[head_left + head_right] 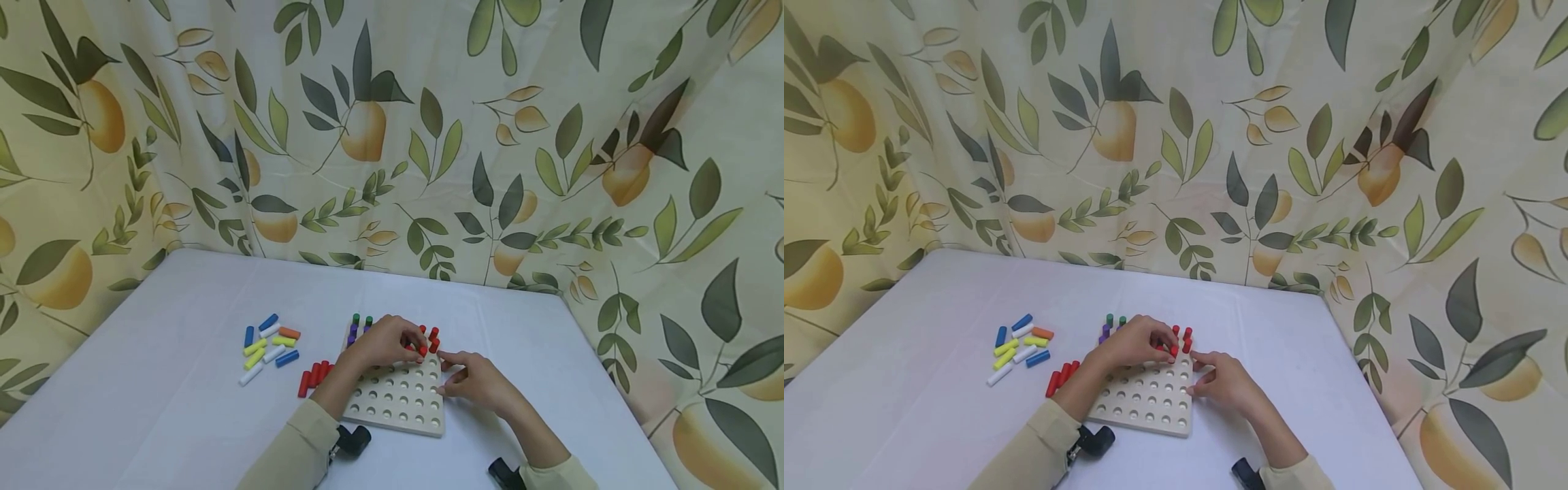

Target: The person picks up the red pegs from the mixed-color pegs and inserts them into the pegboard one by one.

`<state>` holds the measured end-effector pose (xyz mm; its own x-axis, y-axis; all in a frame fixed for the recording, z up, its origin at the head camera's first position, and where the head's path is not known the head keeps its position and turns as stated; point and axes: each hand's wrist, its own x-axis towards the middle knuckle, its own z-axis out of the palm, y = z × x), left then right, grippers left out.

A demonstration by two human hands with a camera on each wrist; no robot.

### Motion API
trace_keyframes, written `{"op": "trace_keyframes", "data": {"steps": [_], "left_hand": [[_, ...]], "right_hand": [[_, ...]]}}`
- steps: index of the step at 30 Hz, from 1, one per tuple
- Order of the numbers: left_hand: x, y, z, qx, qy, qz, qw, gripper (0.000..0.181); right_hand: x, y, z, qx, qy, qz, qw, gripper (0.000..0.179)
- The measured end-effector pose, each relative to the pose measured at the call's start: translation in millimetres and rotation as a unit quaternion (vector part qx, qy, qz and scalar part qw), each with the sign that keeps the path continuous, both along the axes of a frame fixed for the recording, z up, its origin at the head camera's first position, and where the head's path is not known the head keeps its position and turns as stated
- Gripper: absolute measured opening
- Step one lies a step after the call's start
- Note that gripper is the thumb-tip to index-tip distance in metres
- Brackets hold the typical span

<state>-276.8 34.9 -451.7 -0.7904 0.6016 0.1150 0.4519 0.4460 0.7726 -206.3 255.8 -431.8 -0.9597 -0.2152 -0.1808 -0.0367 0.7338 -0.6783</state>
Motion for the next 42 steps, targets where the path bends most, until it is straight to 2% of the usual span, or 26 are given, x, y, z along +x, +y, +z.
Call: {"op": "trace_keyframes", "data": {"steps": [18, 23, 29, 35, 38, 42], "left_hand": [[0.6, 0.4, 5.6, 0.002, 0.006, -0.012, 0.9999, 0.017], [1.1, -2.8, 8.2, -0.011, 0.006, -0.018, 0.9998, 0.017], [3.2, -11.1, 13.0, 0.001, 0.002, -0.038, 0.9993, 0.016], [5.2, -22.6, 24.6, 0.023, 0.005, -0.054, 0.9983, 0.014], [4.8, -30.7, 28.5, 0.015, 0.017, -0.056, 0.9982, 0.015], [4.6, -45.5, 27.5, 0.002, 0.026, -0.05, 0.9984, 0.015]], "right_hand": [[-0.7, 2, 1.0, 0.004, 0.002, -0.005, 1.0, 0.066], [0.6, 2, 1.0, -0.005, 0.001, -0.003, 1.0, 0.068], [1.4, 1, 0.4, -0.007, 0.001, -0.002, 1.0, 0.068], [0.7, 0, -0.1, 0.007, -0.001, -0.005, 1.0, 0.066], [0.5, 0, 0.2, 0.007, -0.003, -0.007, 0.9999, 0.066], [0.0, -1, -0.2, 0.007, -0.001, -0.006, 1.0, 0.066]]}}
